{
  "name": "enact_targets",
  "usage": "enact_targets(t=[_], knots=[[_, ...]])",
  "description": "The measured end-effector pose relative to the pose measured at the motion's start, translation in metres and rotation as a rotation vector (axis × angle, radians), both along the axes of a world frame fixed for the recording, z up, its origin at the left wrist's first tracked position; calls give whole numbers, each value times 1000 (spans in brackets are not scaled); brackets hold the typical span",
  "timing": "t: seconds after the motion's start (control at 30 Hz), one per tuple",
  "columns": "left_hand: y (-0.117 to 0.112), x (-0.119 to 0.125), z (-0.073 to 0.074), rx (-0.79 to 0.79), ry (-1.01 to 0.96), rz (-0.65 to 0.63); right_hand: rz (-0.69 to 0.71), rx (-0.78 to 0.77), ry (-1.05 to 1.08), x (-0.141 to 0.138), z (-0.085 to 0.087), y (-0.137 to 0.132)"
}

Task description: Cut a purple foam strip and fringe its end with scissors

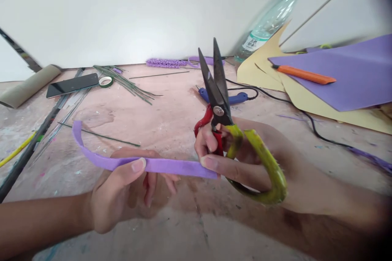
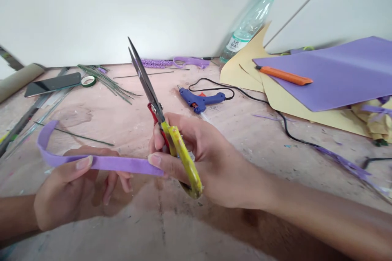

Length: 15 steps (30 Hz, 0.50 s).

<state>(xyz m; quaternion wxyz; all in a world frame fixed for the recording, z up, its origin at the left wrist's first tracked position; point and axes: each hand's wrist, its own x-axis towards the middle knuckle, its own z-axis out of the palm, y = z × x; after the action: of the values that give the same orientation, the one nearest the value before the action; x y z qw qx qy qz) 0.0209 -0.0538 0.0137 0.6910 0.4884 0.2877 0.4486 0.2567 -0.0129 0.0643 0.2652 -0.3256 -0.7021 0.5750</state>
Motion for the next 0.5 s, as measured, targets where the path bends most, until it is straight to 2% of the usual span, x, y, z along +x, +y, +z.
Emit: enact_targets(t=[0.1,0.3,0.5], knots=[[-1,-2,0,50,68,-19,10,29,-17,2,1,2],[-6,-10,0,118,331,-118,34,87,-43,8,0,0],[-9,-11,-10,50,298,-135,37,138,-58,9,-3,0]])
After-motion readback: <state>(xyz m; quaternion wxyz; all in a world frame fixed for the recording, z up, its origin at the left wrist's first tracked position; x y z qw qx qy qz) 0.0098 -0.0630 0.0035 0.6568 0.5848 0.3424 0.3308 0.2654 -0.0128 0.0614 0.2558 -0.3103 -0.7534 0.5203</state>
